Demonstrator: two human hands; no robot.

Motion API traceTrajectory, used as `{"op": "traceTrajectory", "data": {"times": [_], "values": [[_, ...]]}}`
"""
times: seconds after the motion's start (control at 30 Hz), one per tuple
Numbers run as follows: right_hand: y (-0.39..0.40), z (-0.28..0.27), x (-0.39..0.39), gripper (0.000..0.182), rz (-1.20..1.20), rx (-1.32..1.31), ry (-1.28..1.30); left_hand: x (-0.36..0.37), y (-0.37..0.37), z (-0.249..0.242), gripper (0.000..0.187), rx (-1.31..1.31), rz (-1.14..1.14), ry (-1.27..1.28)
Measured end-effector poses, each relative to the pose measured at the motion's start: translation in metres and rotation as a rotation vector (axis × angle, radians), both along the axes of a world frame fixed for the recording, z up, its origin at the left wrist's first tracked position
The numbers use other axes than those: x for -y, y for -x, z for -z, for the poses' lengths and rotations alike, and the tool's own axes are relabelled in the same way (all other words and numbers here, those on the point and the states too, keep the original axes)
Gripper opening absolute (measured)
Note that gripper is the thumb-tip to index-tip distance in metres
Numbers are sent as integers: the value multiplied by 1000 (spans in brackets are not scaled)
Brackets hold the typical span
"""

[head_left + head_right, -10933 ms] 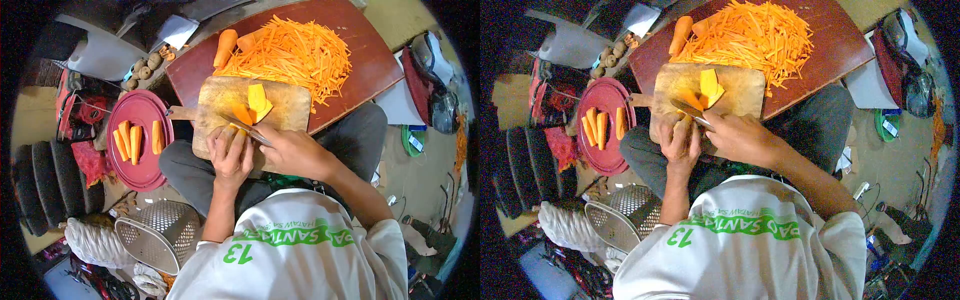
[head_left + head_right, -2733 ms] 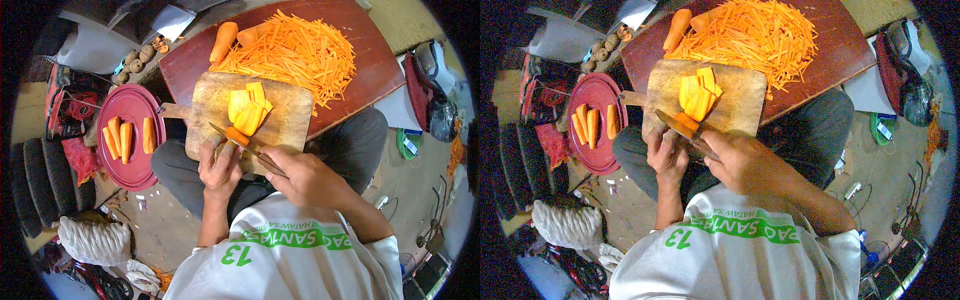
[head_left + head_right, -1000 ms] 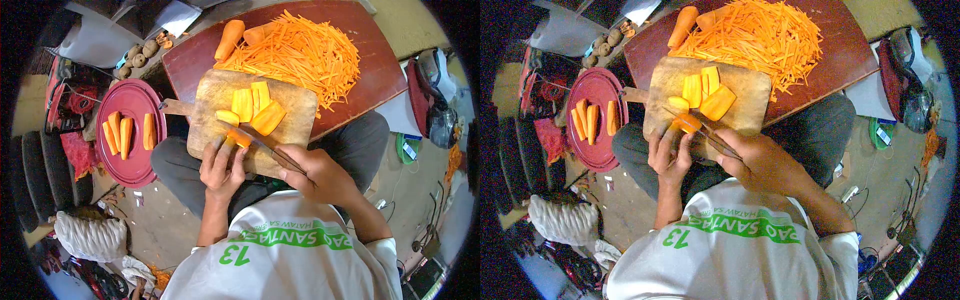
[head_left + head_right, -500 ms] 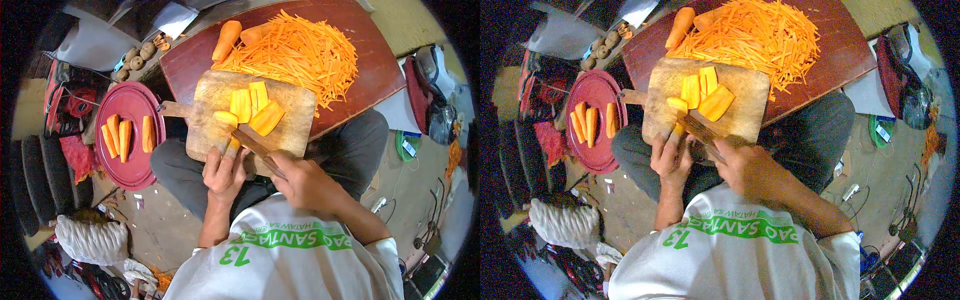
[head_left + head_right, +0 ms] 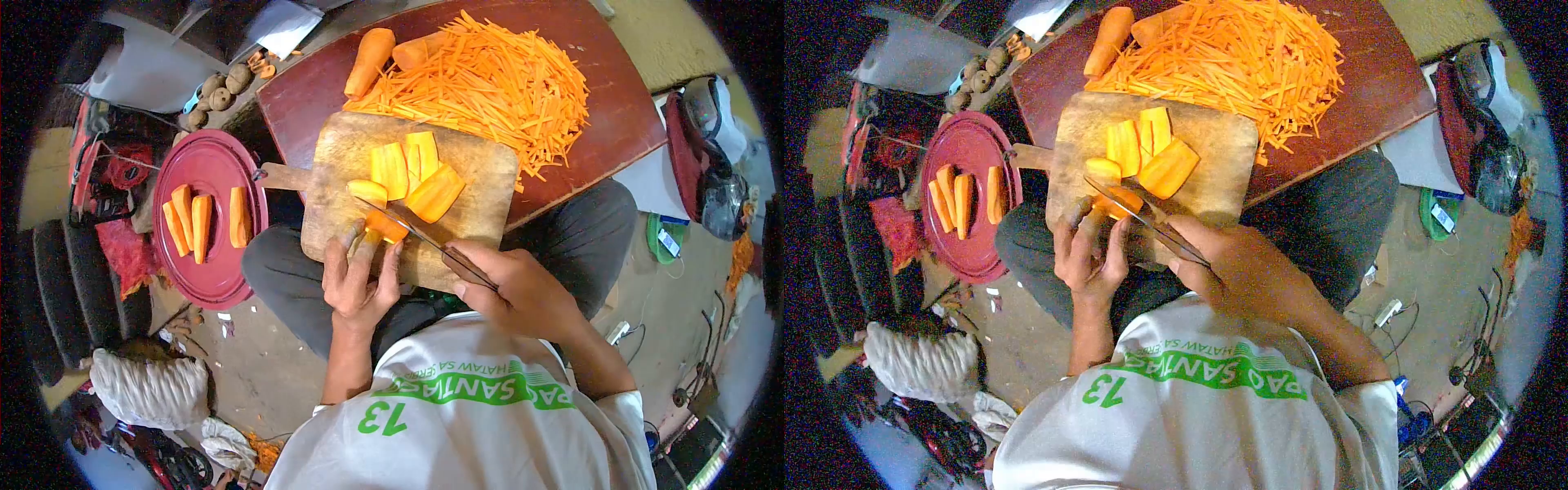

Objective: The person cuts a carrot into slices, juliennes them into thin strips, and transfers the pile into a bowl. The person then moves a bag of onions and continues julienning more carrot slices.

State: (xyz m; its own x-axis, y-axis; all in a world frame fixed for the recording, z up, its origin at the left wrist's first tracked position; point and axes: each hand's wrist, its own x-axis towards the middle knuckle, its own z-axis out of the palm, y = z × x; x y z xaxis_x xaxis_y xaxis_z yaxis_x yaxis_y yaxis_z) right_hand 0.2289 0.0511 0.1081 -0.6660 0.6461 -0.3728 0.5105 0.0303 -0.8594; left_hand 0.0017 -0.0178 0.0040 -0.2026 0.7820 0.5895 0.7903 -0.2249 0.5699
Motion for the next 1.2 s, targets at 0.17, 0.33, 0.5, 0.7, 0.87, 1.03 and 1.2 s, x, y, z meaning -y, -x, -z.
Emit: {"op": "traceTrajectory", "data": {"times": [0.17, 0.33, 0.5, 0.7, 0.87, 1.03, 1.2], "values": [[-3, -8, 7, 47, -2, 15, 22, 1, -3, 0, 35, 14, -2, -10], [-2, -7, 7, 49, -67, 47, -46, 8, 0, 6, 34, 23, -2, 22], [0, 2, 12, 50, -65, 69, -77, 10, 0, 7, 32, 23, -30, 25], [5, 5, 10, 50, -92, 64, -124, 4, 3, 9, 39, -66, -28, -58], [11, 6, 8, 49, -108, 67, -189, 10, 2, 11, 38, 0, -39, 5], [12, 31, 8, 49, -45, -53, -409, 5, -3, 7, 38, -7, -50, 7], [21, 39, -11, 44, -91, 60, -226, -4, -7, 4, 36, -19, -46, -49]]}}
